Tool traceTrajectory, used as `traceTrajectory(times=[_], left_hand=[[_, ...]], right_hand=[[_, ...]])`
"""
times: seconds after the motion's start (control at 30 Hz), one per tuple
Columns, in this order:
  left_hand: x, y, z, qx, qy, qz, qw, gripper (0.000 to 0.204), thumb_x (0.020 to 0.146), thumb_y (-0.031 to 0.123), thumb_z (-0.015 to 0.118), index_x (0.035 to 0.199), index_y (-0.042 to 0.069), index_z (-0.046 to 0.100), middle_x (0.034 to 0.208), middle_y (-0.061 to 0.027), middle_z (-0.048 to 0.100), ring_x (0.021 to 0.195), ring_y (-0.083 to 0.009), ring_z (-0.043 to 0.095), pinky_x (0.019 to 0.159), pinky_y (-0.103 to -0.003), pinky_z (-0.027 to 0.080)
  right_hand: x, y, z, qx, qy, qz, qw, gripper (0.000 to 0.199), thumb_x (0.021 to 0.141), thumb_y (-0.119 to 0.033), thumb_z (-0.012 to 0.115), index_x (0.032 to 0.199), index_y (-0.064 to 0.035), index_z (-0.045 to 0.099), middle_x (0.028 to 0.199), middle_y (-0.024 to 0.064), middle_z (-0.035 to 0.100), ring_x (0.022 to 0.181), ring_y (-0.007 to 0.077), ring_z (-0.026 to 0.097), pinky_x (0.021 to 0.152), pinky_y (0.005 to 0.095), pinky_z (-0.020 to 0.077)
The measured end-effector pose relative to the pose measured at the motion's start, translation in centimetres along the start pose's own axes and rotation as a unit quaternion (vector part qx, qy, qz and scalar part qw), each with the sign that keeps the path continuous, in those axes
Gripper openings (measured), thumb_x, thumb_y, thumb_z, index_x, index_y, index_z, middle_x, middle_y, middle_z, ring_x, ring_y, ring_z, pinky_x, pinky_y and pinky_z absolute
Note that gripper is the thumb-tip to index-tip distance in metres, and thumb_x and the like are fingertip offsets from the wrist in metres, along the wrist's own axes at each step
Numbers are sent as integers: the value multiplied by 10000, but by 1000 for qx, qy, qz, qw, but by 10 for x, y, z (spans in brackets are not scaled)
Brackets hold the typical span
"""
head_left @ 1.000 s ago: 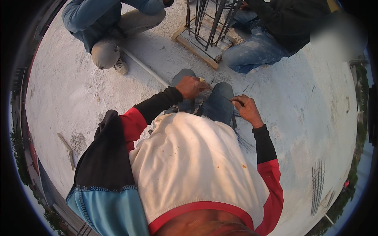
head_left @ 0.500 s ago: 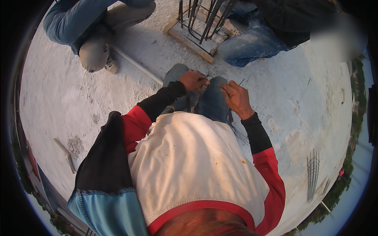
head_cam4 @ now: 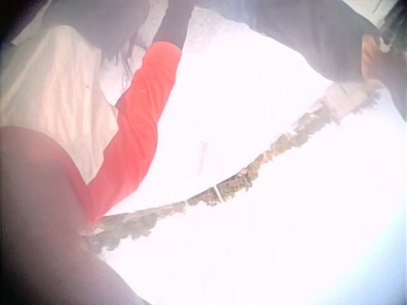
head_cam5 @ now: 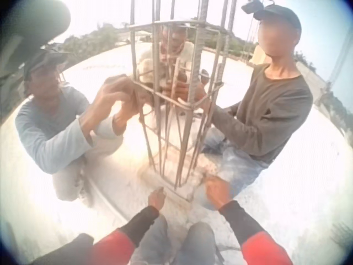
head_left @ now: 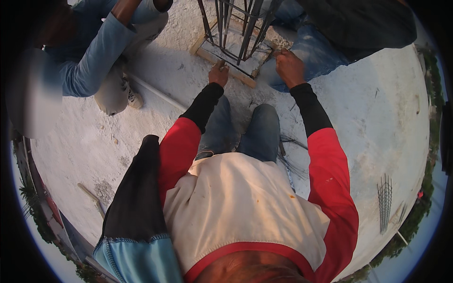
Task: The person kneels on a concrete surface and uses pliers to twist wire ties around a vertical rebar cage. They repeatedly pick up wire ties, wrap them around intersecting bars, and twist them tight while two coworkers assist by holding the cage steady.
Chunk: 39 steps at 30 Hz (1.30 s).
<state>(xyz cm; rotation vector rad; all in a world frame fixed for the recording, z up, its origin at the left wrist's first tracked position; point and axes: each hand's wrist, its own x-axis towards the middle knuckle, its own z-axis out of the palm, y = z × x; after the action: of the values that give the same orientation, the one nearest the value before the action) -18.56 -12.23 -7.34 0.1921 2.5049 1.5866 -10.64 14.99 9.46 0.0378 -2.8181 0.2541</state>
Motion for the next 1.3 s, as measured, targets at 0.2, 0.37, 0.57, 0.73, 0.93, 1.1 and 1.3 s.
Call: traceTrajectory(times=[0.2,0.37,0.57,0.73,0.93,1.1,1.3], left_hand=[[26,2,21,69,-21,-10,997,455,964,258,668,1376,64,653,1347,-218,673,1272,-389,628,1076,-439,491],[31,2,30,103,-54,4,993,432,962,253,672,1357,79,667,1324,-225,684,1234,-397,644,1044,-443,505],[38,8,24,-16,-199,-137,970,338,989,218,669,1278,43,697,1155,-145,757,1030,-251,729,855,-405,584],[35,31,10,-288,-219,-334,870,287,1022,172,638,1278,60,700,1152,-92,734,991,-220,695,835,-415,587],[28,45,9,-286,-214,-342,869,296,1033,163,628,1302,58,688,1217,-84,690,1113,-236,652,981,-448,544],[15,42,20,-392,-200,-356,824,375,1050,182,602,1418,109,614,1267,-64,648,1134,-248,634,977,-468,526],[4,29,31,-446,-210,-351,796,398,1063,224,601,1453,145,576,1253,-57,636,1108,-229,629,971,-458,515]], right_hand=[[46,11,51,47,-69,-150,985,86,801,-77,628,840,-103,700,900,67,644,948,284,680,786,428,551],[59,12,78,68,-117,-163,977,49,821,-102,635,833,-111,682,877,62,618,951,275,672,780,429,553],[27,-26,108,156,-72,61,983,127,869,-130,650,950,-66,724,966,120,711,948,355,706,820,449,567],[-9,-70,142,309,-19,317,896,192,915,-146,619,1020,-39,740,993,191,745,947,396,715,831,475,562],[-26,-75,157,320,37,289,902,212,928,-143,621,1045,-24,752,970,224,703,924,408,687,835,478,544],[-24,-69,134,253,-45,208,944,246,922,-188,610,1033,-35,766,983,224,638,927,419,659,858,502,530],[-1,-68,104,197,-202,178,943,276,958,-275,633,1049,-53,771,1032,218,649,983,411,670,875,512,539]])
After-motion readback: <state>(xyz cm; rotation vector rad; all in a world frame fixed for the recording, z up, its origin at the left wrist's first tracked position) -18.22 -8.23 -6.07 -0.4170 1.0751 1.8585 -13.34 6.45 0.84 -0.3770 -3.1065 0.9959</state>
